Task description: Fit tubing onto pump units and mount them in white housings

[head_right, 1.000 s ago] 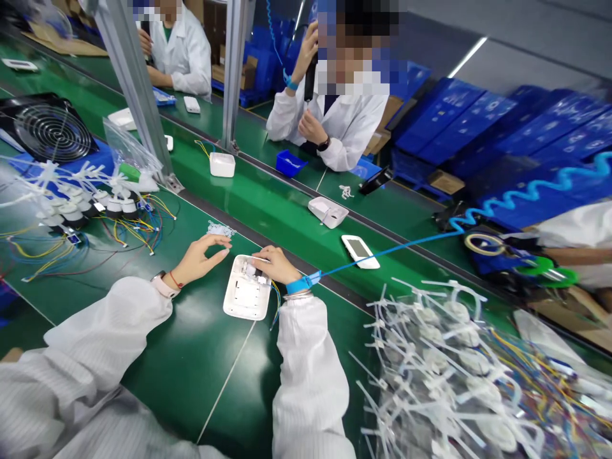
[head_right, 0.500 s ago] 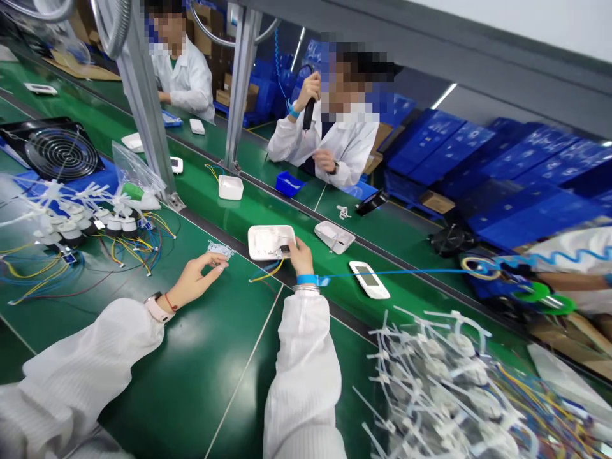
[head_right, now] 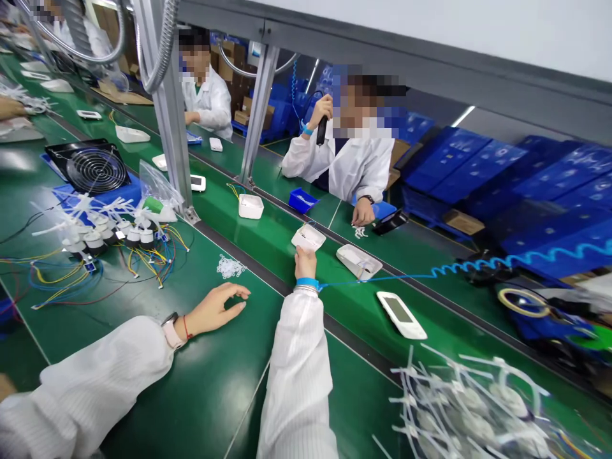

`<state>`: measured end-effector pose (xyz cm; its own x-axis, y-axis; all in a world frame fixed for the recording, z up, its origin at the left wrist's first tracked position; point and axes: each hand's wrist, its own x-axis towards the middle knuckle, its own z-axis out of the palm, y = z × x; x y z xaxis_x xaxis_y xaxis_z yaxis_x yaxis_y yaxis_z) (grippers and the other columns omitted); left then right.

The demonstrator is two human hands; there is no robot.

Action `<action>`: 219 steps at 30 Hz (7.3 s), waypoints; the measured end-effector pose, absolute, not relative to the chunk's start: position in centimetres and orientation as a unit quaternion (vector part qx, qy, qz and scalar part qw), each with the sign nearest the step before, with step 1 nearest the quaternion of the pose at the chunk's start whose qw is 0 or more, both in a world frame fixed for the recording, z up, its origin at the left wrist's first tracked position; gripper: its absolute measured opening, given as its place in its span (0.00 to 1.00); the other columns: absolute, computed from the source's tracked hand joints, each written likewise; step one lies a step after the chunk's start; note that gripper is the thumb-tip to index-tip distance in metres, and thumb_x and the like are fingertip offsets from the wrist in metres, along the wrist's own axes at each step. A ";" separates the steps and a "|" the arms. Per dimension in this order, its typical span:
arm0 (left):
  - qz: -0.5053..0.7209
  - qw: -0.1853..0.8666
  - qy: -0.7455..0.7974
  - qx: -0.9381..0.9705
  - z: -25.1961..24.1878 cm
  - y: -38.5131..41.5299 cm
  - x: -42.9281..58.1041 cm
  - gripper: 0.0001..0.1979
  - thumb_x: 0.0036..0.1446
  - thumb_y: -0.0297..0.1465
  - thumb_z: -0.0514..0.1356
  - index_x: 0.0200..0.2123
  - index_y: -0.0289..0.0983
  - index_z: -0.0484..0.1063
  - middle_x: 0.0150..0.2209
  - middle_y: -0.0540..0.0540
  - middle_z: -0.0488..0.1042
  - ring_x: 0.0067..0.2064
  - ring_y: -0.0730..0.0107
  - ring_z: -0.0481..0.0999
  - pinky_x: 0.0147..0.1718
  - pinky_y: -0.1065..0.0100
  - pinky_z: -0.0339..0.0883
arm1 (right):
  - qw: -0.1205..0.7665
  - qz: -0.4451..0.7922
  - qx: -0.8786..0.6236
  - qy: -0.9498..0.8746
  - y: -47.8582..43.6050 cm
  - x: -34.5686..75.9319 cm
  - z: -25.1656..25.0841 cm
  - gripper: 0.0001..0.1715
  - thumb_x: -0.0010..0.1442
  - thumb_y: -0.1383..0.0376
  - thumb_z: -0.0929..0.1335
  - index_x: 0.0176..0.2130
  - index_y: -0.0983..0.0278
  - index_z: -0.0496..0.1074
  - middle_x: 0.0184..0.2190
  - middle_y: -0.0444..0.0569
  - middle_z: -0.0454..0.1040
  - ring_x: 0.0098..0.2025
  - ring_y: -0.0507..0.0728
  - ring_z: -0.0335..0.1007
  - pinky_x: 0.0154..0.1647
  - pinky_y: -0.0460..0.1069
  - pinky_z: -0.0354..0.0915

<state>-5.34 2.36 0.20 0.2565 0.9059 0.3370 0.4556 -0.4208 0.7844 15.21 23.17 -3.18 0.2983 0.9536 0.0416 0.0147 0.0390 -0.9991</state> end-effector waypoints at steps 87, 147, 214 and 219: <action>0.421 -0.151 0.786 0.428 4.4 -7.3 -35.3 0.12 0.49 0.37 0.58 0.30 0.33 0.71 0.29 0.48 0.73 0.30 0.73 0.69 0.34 0.73 0.61 | 0.256 0.101 -0.485 -0.830 7.8 11.0 -4.1 0.16 0.54 0.56 0.59 0.29 0.62 0.70 0.44 0.53 0.68 0.46 0.64 0.57 0.41 0.57 0.55; 0.341 0.369 0.424 0.753 0.1 0.7 0.0 0.07 0.52 0.29 0.58 0.30 0.33 0.75 0.24 0.49 0.68 0.25 0.78 0.64 0.24 0.76 0.56 | 0.389 0.371 -0.459 -0.707 -0.4 16.6 -0.7 0.06 0.58 0.62 0.62 0.31 0.61 0.64 0.41 0.51 0.67 0.45 0.58 0.62 0.47 0.55 0.58; 0.391 0.459 0.442 0.664 2.3 -1.3 -4.1 0.10 0.50 0.30 0.60 0.35 0.33 0.77 0.30 0.45 0.71 0.29 0.76 0.69 0.27 0.77 0.62 | 0.213 0.143 -0.533 -0.807 23.5 5.7 -1.9 0.17 0.58 0.63 0.62 0.46 0.66 0.69 0.46 0.55 0.70 0.49 0.59 0.63 0.49 0.51 0.56; 0.377 0.404 0.437 0.710 1.5 -0.9 -4.5 0.11 0.51 0.31 0.60 0.38 0.36 0.76 0.33 0.46 0.72 0.32 0.74 0.70 0.32 0.74 0.64 | 0.209 0.087 -0.667 -0.709 22.3 8.2 -1.0 0.24 0.62 0.57 0.56 0.49 0.70 0.64 0.35 0.58 0.73 0.41 0.61 0.69 0.40 0.52 0.60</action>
<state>-4.52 -0.89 1.51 0.3334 0.9249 0.1830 0.3158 -0.2924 0.9027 8.19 22.27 -0.99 -0.0217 0.9834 0.1802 0.9107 0.0939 -0.4023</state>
